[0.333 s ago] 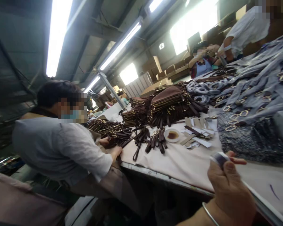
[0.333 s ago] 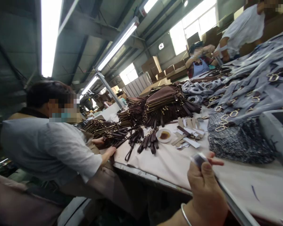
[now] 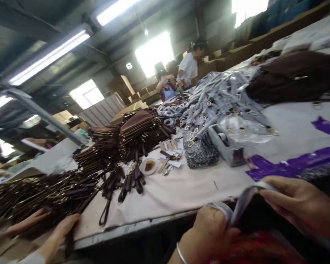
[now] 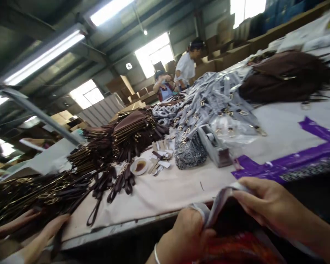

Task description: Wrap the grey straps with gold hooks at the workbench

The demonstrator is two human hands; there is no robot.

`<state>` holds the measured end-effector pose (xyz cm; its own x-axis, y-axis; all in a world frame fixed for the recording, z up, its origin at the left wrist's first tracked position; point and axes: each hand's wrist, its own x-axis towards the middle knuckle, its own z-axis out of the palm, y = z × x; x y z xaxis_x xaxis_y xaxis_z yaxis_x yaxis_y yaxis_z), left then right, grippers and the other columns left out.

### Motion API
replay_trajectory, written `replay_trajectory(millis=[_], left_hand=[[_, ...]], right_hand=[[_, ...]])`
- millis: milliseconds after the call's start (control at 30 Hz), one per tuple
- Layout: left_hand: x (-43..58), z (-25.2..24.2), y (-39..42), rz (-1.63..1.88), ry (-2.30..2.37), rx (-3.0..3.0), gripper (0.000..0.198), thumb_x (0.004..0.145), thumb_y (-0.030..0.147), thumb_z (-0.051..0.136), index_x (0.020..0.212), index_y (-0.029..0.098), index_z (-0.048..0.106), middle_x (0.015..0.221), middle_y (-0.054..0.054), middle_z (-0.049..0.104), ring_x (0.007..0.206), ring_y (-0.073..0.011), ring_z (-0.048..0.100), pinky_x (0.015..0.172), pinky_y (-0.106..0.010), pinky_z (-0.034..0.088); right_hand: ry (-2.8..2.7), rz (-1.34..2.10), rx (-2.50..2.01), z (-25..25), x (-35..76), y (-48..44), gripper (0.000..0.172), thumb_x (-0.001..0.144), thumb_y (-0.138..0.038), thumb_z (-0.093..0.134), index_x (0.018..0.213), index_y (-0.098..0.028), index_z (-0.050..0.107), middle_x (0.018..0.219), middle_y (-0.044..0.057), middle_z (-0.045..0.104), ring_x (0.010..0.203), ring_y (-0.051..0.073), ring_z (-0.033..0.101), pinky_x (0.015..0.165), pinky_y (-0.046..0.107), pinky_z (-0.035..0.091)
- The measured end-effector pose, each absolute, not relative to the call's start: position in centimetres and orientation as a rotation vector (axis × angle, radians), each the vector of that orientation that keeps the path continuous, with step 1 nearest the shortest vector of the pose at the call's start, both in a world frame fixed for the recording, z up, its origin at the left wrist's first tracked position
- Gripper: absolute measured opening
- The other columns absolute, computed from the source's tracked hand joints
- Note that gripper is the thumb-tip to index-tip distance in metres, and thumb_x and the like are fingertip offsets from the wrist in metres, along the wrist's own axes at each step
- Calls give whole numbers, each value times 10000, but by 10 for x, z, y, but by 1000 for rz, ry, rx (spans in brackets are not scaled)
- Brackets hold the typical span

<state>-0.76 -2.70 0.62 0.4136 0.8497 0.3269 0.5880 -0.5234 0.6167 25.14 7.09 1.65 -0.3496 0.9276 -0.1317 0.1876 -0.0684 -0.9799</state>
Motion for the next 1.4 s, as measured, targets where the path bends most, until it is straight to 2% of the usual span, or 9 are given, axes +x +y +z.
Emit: replay_trajectory(millis=[133,200,333,467,667,833,1033,1233,1400], left_hand=[[2,44,-45,748,1029,1449,466,960,621,512,841,199,668,752,-49,613,688,-180,547,727,-315,493],[11,55,-46,856,789,1149,559,942,693,503,747,182,616,577,5,498,569,-142,510,686,-299,487],[23,66,-34,1251,321,542,411,977,536,568,804,163,594,467,109,292,432,-81,407,616,-256,544],[8,94,-15,1342,257,170,229,991,354,624,887,153,589,560,106,409,570,-78,557,757,-310,628],[-9,96,11,1872,953,487,351,847,472,804,879,159,650,605,72,490,901,-211,754,899,-339,594],[8,65,13,2001,1444,853,396,934,558,660,813,183,628,717,5,606,1163,-270,700,999,-360,542],[-28,88,29,1950,1210,74,253,1052,259,471,833,178,567,633,40,541,984,-229,764,881,-372,610],[-49,84,29,1989,1269,77,287,1060,258,444,805,174,547,639,39,536,978,-250,769,894,-425,613],[-31,58,25,2101,1377,197,275,1058,276,472,849,164,611,848,-25,698,993,-158,738,1008,-335,538]], right_hand=[[-1888,1331,-1189,3,250,80,497,854,-696,656,809,-203,690,736,34,638,692,200,565,646,318,460],[-1941,1556,-1020,-7,235,69,531,894,-679,610,694,-187,613,720,20,601,697,180,530,660,300,437],[-1621,1853,-877,-13,206,30,569,975,-716,401,748,-207,520,633,-37,465,568,135,420,528,258,370],[-1885,1437,-644,-9,200,7,324,1046,-486,441,1062,-218,623,976,63,666,887,212,624,849,320,518],[-1847,1825,-699,11,214,-6,420,976,-610,536,840,-225,635,797,23,643,720,181,581,649,240,487],[-1742,2254,-417,63,218,-2,638,901,-790,497,655,-207,411,573,-51,374,493,78,298,436,214,242],[-1829,2125,-587,58,213,-6,568,914,-701,583,652,-206,490,589,-56,309,535,102,266,459,225,222],[-1769,2202,-568,37,207,-11,569,891,-725,580,684,-196,573,618,-49,345,530,103,316,468,216,290],[-1843,2146,-682,47,207,-8,481,877,-630,675,693,-194,588,691,-16,506,592,120,426,503,208,332]])
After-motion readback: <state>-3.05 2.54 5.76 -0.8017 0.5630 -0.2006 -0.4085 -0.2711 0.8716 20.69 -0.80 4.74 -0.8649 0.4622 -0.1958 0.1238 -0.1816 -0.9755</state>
